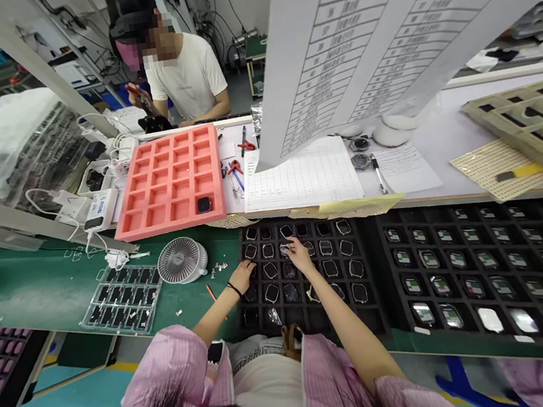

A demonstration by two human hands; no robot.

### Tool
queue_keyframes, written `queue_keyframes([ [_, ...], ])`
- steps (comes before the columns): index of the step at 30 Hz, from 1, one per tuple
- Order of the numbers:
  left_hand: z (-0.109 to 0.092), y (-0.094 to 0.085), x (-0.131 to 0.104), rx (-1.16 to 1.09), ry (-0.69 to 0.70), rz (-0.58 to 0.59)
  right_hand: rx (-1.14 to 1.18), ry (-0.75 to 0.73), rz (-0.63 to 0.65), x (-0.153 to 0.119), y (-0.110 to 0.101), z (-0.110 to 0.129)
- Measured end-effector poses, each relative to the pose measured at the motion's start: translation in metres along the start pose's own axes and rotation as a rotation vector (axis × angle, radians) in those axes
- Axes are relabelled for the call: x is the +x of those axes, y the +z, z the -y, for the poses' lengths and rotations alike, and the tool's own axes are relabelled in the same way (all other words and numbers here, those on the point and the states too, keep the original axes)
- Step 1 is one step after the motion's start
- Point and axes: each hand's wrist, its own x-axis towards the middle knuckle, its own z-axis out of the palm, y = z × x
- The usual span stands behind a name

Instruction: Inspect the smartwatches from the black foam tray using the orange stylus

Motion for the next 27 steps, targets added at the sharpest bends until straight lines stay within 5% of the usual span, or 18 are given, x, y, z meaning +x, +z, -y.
queue_keyframes([
  [7, 0.003, -0.014, -0.001, -0.045, 0.061, -0.027, -0.063, -0.138, -0.19, -0.036, -0.005, 0.007],
  [11, -0.022, -0.006, 0.002, -0.08, 0.081, -0.076, -0.104, -0.16, -0.253, -0.083, -0.018, -0.008],
  [18, -0.057, 0.018, 0.029, -0.012, 0.034, 0.006, -0.165, -0.163, -0.267, -0.156, -0.026, -0.029],
  [23, -0.059, 0.007, 0.033, 0.032, 0.073, 0.034, -0.182, -0.177, -0.254, -0.169, -0.027, -0.036],
  [27, -0.08, 0.003, 0.037, 0.04, 0.156, 0.014, -0.19, -0.195, -0.25, -0.168, -0.027, -0.04],
])
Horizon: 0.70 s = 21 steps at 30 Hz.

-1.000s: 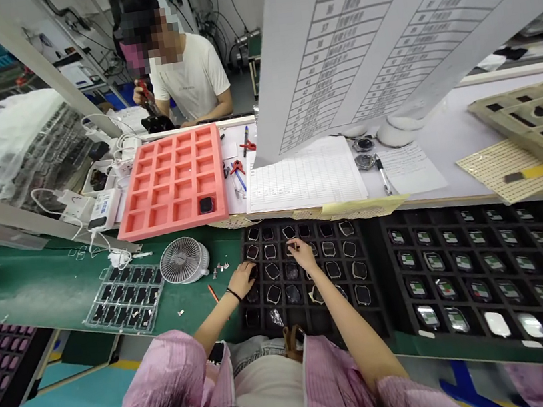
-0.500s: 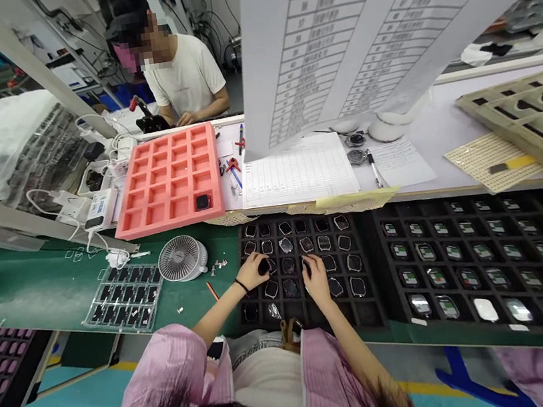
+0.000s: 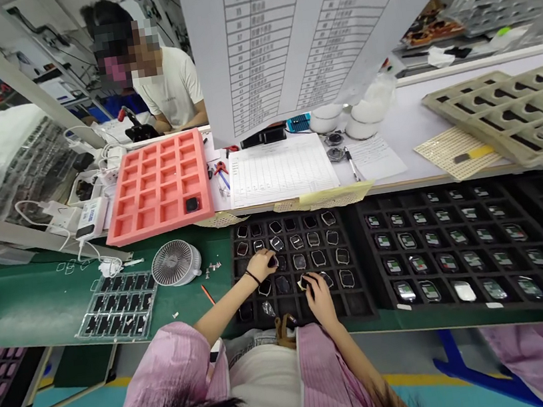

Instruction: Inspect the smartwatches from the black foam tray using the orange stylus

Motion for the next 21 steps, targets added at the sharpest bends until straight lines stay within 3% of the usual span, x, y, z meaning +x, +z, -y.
queue_keyframes([
  [4, -0.02, 0.008, 0.015, 0.006, 0.076, 0.048, -0.015, -0.012, -0.009, 0.0, 0.002, -0.002],
  [8, -0.022, 0.015, 0.021, 0.023, 0.104, 0.09, -0.024, -0.019, -0.003, 0.0, 0.004, -0.003],
  [14, -0.025, 0.004, 0.023, 0.061, 0.104, 0.1, -0.013, -0.005, 0.001, 0.0, 0.005, -0.005],
  [17, -0.045, 0.0, 0.031, 0.079, 0.125, 0.083, 0.007, 0.009, -0.007, 0.001, 0.005, -0.005],
  [21, -0.078, 0.008, 0.046, 0.106, 0.16, 0.119, 0.055, 0.039, -0.036, 0.001, 0.003, -0.003],
])
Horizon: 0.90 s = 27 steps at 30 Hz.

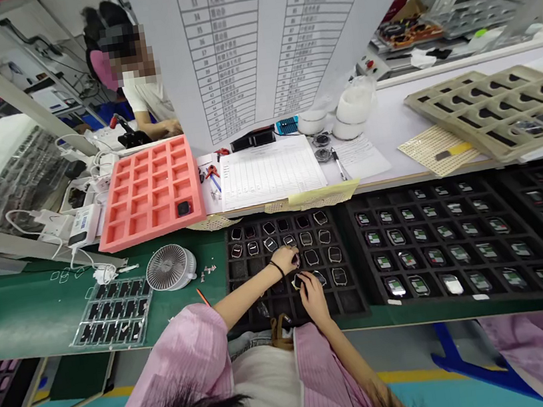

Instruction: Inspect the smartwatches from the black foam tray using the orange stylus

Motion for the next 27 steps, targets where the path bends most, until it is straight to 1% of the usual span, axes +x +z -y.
queue_keyframes([
  [3, -0.014, 0.008, 0.011, 0.017, -0.017, 0.043, 0.046, 0.033, -0.031, 0.0, -0.002, 0.003],
  [6, -0.016, 0.012, 0.014, 0.012, -0.021, 0.045, 0.09, 0.087, -0.076, 0.003, -0.005, 0.005],
  [10, -0.008, 0.007, 0.005, -0.019, 0.026, 0.009, 0.149, 0.213, -0.154, 0.019, -0.007, 0.007],
  [12, -0.002, 0.003, -0.003, -0.031, 0.042, -0.023, 0.187, 0.274, -0.154, 0.031, -0.006, 0.007],
  [15, 0.007, 0.001, -0.014, -0.043, 0.037, -0.066, 0.232, 0.334, -0.119, 0.049, -0.001, 0.01],
  [19, 0.015, 0.005, -0.017, -0.048, -0.003, -0.083, 0.251, 0.378, -0.137, 0.063, 0.005, 0.016],
  [22, 0.011, 0.01, -0.011, -0.039, 0.008, -0.063, 0.265, 0.404, -0.149, 0.062, 0.003, 0.018],
  [27, -0.005, 0.015, 0.001, -0.002, 0.016, -0.022, 0.301, 0.483, -0.174, 0.048, -0.005, 0.015],
])
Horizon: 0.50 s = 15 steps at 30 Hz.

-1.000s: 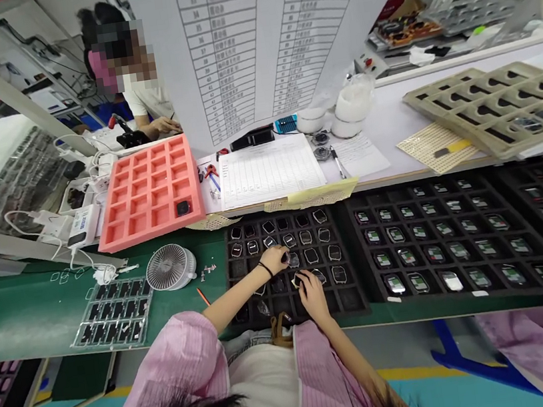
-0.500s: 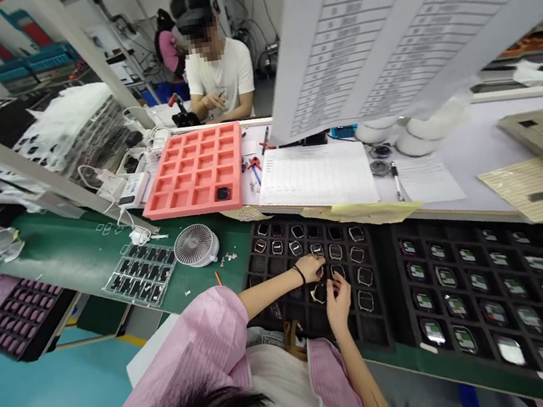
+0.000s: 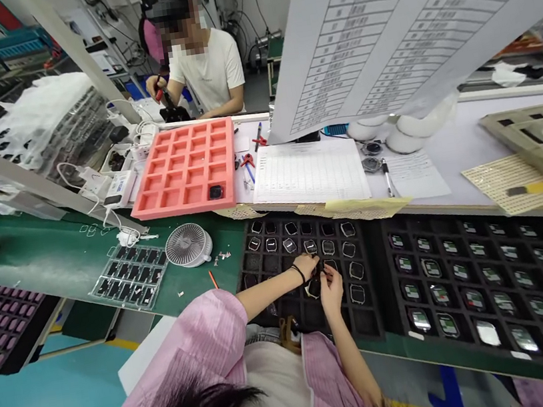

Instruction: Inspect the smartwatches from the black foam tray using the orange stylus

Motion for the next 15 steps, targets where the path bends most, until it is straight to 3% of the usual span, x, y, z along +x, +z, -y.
queue_keyframes([
  [6, 0.002, -0.014, -0.003, -0.022, 0.045, 0.002, 0.119, 0.152, 0.074, 0.002, -0.005, 0.002],
  [12, -0.011, -0.031, -0.031, -0.121, 0.069, -0.117, 0.355, 0.292, 0.348, 0.014, 0.006, 0.036],
  [15, 0.002, -0.034, -0.051, -0.184, 0.054, -0.173, 0.464, 0.349, 0.476, 0.01, 0.018, 0.053],
])
